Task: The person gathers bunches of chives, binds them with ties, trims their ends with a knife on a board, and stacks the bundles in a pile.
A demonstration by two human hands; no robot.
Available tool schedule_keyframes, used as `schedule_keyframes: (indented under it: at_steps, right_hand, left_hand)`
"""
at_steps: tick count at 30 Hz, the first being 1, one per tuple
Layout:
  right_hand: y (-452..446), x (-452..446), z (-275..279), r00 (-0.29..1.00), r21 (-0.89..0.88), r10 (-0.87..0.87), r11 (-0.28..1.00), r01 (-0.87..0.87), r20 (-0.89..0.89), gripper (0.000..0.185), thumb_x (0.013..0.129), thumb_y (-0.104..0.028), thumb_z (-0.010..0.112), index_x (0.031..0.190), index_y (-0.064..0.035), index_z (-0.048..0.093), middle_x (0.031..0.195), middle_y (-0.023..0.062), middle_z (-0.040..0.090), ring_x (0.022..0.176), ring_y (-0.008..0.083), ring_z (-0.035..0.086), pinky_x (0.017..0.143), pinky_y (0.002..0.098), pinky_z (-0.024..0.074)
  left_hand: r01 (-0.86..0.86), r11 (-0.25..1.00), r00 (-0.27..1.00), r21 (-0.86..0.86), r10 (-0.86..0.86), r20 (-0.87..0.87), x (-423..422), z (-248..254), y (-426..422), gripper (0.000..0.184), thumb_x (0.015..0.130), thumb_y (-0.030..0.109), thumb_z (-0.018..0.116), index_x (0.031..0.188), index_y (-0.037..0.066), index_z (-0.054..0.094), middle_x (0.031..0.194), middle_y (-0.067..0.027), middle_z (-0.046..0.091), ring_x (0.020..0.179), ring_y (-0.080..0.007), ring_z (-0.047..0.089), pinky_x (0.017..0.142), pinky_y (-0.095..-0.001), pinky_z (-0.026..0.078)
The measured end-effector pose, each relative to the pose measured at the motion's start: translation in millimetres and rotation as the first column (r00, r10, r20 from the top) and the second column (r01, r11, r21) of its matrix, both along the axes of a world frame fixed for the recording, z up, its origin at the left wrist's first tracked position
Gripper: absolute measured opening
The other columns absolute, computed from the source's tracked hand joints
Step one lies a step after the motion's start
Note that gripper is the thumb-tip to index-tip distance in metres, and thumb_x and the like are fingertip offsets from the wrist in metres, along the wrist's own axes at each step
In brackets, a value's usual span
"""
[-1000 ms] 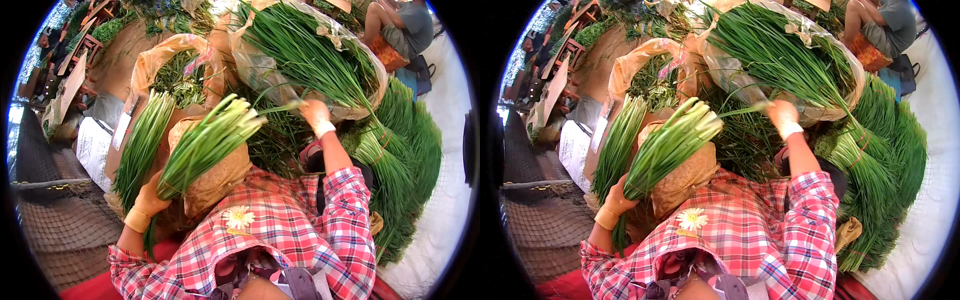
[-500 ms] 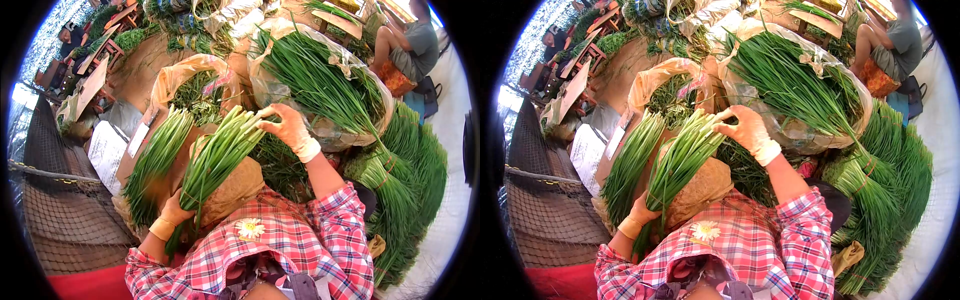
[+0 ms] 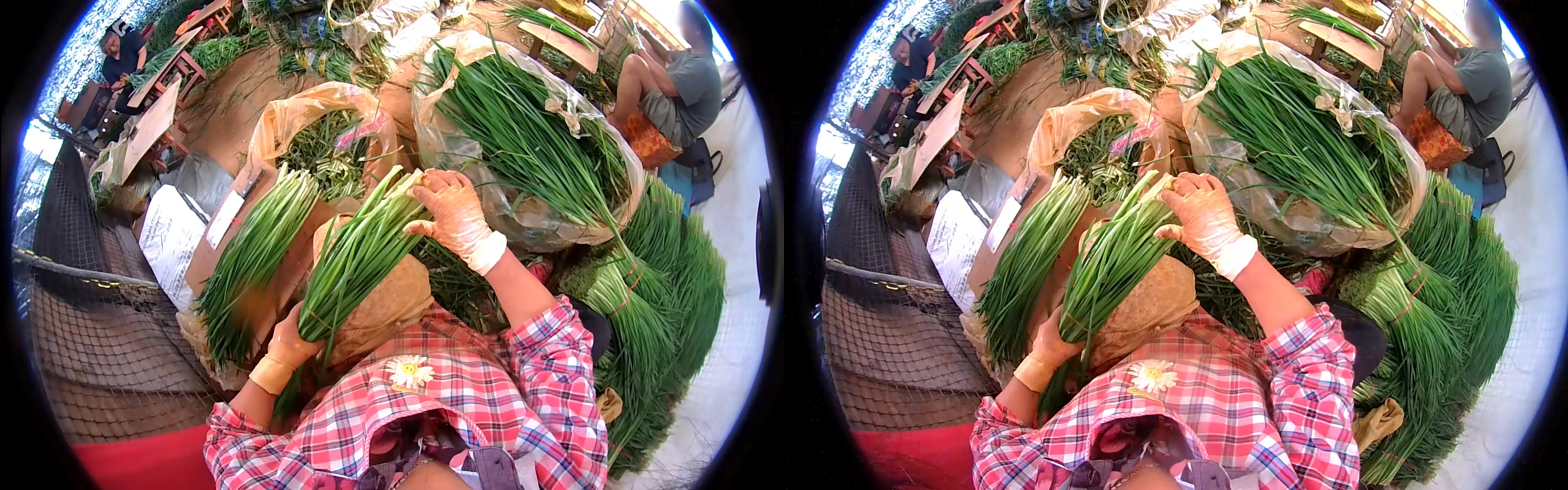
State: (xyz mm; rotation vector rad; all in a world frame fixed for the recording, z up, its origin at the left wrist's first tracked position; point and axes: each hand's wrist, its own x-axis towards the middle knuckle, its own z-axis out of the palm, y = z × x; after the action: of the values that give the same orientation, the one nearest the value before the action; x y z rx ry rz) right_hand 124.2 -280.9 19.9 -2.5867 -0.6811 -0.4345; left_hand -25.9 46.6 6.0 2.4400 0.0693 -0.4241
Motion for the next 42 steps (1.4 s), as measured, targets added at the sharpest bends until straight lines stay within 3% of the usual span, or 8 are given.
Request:
schedule_keyframes:
  at_steps: [7, 14, 18, 27, 29, 30, 33, 42]
  right_hand:
    - [-1.7, 2.6, 8.1, 0.883, 0.678, 0.189, 0.713, 0.178, -0.431, 0.066, 0.066, -0.049, 0.076, 0.108, -0.0003, 0.058, 0.109, 0.0171, 0.060, 0.108, 0.0333, 0.053, 0.096, 0.0403, 0.0387]
    - [28.6, -5.9, -31.8, 0.976, 0.090, -0.102, 0.989, 0.121, -0.192, 0.031, 0.078, -0.043, 0.063, 0.093, -0.0158, 0.069, 0.115, 0.0043, 0.060, 0.127, 0.0303, 0.038, 0.107, 0.0575, 0.0095]
    - [24.5, -7.4, -32.4, 0.981, -0.189, -0.057, 0.982, 0.022, -0.184, 0.017, 0.081, -0.030, 0.060, 0.076, -0.0132, 0.064, 0.077, 0.0026, 0.064, 0.094, 0.0240, 0.058, 0.104, 0.0549, 0.0183]
    - [-143.5, -15.5, -122.2, 0.768, -0.740, -0.610, 0.606, 0.292, -0.196, 0.017, 0.081, -0.016, 0.055, 0.094, -0.0106, 0.065, 0.098, 0.0095, 0.065, 0.096, 0.0263, 0.061, 0.091, 0.0447, 0.0372]
    - [-155.7, -18.6, -117.4, 0.863, -0.561, -0.487, 0.681, 0.471, 0.134, 0.023, 0.080, -0.018, 0.057, 0.101, -0.0142, 0.065, 0.101, 0.0108, 0.064, 0.097, 0.0270, 0.059, 0.090, 0.0453, 0.0378]
    - [-131.5, -14.4, -65.2, 0.843, -0.540, -0.502, 0.772, 0.335, -0.194, 0.021, 0.081, -0.022, 0.059, 0.100, -0.0153, 0.065, 0.096, 0.0093, 0.064, 0.093, 0.0261, 0.059, 0.091, 0.0468, 0.0371]
    - [-58.7, -3.4, -0.9, 0.998, 0.340, -0.043, 0.940, 0.028, 0.034, 0.024, 0.076, -0.028, 0.070, 0.067, -0.0066, 0.060, 0.069, 0.0081, 0.060, 0.070, 0.0269, 0.058, 0.072, 0.0388, 0.0466]
    - [19.6, 25.2, -33.9, 0.979, -0.455, 0.022, 0.883, -0.114, -0.202, 0.071, 0.068, -0.062, 0.063, 0.114, -0.0078, 0.063, 0.122, 0.0178, 0.055, 0.123, 0.0289, 0.045, 0.109, 0.0520, 0.0132]
  left_hand:
    - [-0.028, 1.000, 0.999, 0.005, 0.028, 0.037, 1.8, 12.2, -10.2, 0.072, 0.066, 0.026, 0.076, 0.129, 0.011, 0.044, 0.102, -0.0211, 0.063, 0.097, -0.0389, 0.059, 0.080, -0.0411, 0.049]
    - [-0.007, 0.996, 0.994, 0.087, -0.003, 0.113, 2.9, -0.6, -14.6, 0.079, 0.065, 0.021, 0.073, 0.135, 0.014, 0.037, 0.105, -0.0222, 0.061, 0.100, -0.0388, 0.058, 0.082, -0.0415, 0.048]
    - [0.013, 1.000, 1.000, 0.016, -0.013, 0.002, 6.6, -11.5, -5.5, 0.086, 0.062, 0.023, 0.076, 0.137, 0.015, 0.035, 0.110, -0.0234, 0.059, 0.105, -0.0388, 0.055, 0.087, -0.0423, 0.046]
    - [0.022, 0.998, 0.999, 0.058, -0.020, -0.043, 3.6, -21.5, -1.9, 0.094, 0.060, 0.027, 0.078, 0.140, 0.017, 0.030, 0.112, -0.0216, 0.059, 0.104, -0.0380, 0.056, 0.086, -0.0426, 0.048]
    - [0.002, 0.998, 1.000, 0.067, 0.000, -0.030, 2.4, -19.1, -9.0, 0.093, 0.060, 0.027, 0.077, 0.140, 0.017, 0.030, 0.111, -0.0214, 0.059, 0.103, -0.0378, 0.057, 0.084, -0.0425, 0.048]
    - [-0.035, 0.996, 0.999, 0.081, 0.037, -0.024, -0.1, -15.8, -14.4, 0.092, 0.062, 0.027, 0.077, 0.140, 0.017, 0.029, 0.112, -0.0208, 0.060, 0.103, -0.0375, 0.057, 0.084, -0.0420, 0.048]
    - [-0.051, 0.994, 0.998, 0.092, 0.047, 0.045, -1.6, -12.0, -24.4, 0.090, 0.065, 0.026, 0.076, 0.140, 0.015, 0.029, 0.112, -0.0197, 0.060, 0.103, -0.0369, 0.058, 0.083, -0.0413, 0.048]
    - [-0.043, 0.994, 0.991, 0.103, 0.029, 0.132, -3.6, -12.6, -28.6, 0.082, 0.067, 0.025, 0.075, 0.138, 0.013, 0.035, 0.112, -0.0186, 0.060, 0.102, -0.0366, 0.058, 0.082, -0.0402, 0.049]
